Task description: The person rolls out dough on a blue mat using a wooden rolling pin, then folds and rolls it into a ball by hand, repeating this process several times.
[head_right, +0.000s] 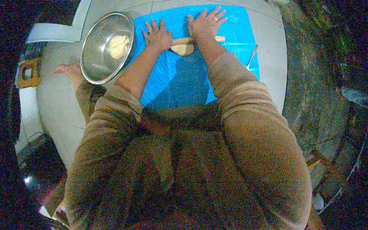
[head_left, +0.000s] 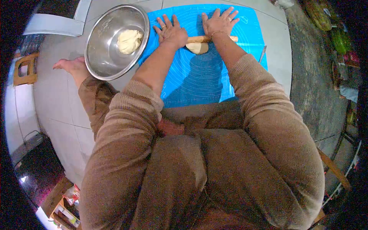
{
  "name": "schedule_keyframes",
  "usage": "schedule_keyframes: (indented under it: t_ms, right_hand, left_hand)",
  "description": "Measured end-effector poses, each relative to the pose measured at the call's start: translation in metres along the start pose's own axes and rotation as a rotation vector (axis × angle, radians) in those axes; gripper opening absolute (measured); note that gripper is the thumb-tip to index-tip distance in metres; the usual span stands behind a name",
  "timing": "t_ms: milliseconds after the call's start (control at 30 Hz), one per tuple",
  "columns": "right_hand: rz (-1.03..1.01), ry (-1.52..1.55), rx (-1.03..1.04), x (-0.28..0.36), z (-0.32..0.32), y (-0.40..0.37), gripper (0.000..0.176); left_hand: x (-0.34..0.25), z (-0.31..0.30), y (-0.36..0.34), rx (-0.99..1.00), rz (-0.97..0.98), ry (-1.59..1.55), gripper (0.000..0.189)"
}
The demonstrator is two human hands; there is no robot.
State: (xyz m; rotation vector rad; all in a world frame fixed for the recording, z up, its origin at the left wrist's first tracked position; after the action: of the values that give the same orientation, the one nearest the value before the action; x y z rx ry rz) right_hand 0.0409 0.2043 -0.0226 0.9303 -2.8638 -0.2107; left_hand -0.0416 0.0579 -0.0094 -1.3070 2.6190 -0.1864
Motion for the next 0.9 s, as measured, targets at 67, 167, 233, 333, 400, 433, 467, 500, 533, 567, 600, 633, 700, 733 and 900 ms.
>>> schedule_keyframes:
  t_ms: [67, 167, 233, 333, 400, 433, 467, 500, 533, 567, 600, 633, 700, 733, 900]
  right_hand:
    - [0.000, 0.003, -0.021, 0.001, 0.000, 0.004, 0.075]
    - [-0.038, 0.068, -0.076, 0.003, 0.002, 0.009, 0.078]
    - [-0.037, 0.060, -0.069, 0.004, 0.001, 0.010, 0.078]
    - [-0.026, 0.025, -0.076, 0.005, 0.002, 0.010, 0.075]
    - [-0.030, 0.025, -0.091, 0.003, 0.001, 0.007, 0.074]
    - [-0.037, 0.040, -0.101, 0.002, 0.000, 0.004, 0.074]
    - [-0.043, 0.056, -0.112, 0.001, -0.002, -0.001, 0.074]
    - [-0.056, 0.102, -0.137, 0.000, -0.004, -0.005, 0.075]
    - [-0.069, 0.149, -0.160, -0.002, -0.006, -0.012, 0.076]
    - [-0.080, 0.195, -0.183, -0.004, -0.008, -0.019, 0.077]
    - [-0.083, 0.200, -0.170, -0.006, -0.012, -0.026, 0.077]
    - [-0.085, 0.202, -0.155, -0.006, -0.017, -0.034, 0.077]
    - [-0.067, 0.203, -0.120, -0.010, -0.025, -0.048, 0.078]
    - [-0.045, 0.203, -0.098, -0.013, -0.025, -0.055, 0.079]
    - [0.045, 0.126, -0.003, -0.015, -0.025, -0.072, 0.081]
  left_hand:
    - [0.000, -0.003, 0.005, 0.000, -0.005, -0.022, 0.067]
    - [-0.001, -0.004, 0.009, -0.032, -0.005, -0.066, 0.067]
    - [0.000, -0.003, 0.010, -0.075, 0.007, -0.062, 0.066]
    - [0.001, -0.001, 0.012, -0.085, 0.008, -0.051, 0.066]
    - [0.001, 0.001, 0.010, -0.097, 0.017, -0.043, 0.066]
    - [0.002, 0.001, 0.010, -0.105, 0.023, -0.038, 0.066]
    - [0.002, 0.001, 0.006, -0.137, 0.051, -0.018, 0.065]
    - [0.002, 0.002, -0.001, -0.170, 0.079, 0.001, 0.065]
    - [0.002, 0.004, -0.008, -0.201, 0.108, 0.021, 0.065]
    - [0.002, 0.005, -0.014, -0.230, 0.122, 0.021, 0.065]
    - [0.002, 0.005, -0.022, -0.258, 0.137, 0.020, 0.064]
    - [0.002, 0.006, -0.030, -0.284, 0.151, 0.018, 0.064]
    - [0.003, 0.007, -0.042, -0.264, 0.163, 0.038, 0.064]
    - [0.003, 0.007, -0.047, -0.255, 0.169, 0.049, 0.064]
    - [0.004, 0.008, -0.062, -0.281, 0.169, 0.084, 0.065]
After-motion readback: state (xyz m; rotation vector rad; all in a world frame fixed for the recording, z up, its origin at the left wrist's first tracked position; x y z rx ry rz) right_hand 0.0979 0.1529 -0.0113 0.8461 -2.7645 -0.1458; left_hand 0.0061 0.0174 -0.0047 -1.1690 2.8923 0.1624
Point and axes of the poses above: each hand's wrist, its own y-axis towards the middle knuckle, its own z-axis out of the palm, x = y × z, the point moved 2 cm from there along y, towards the middle knuckle
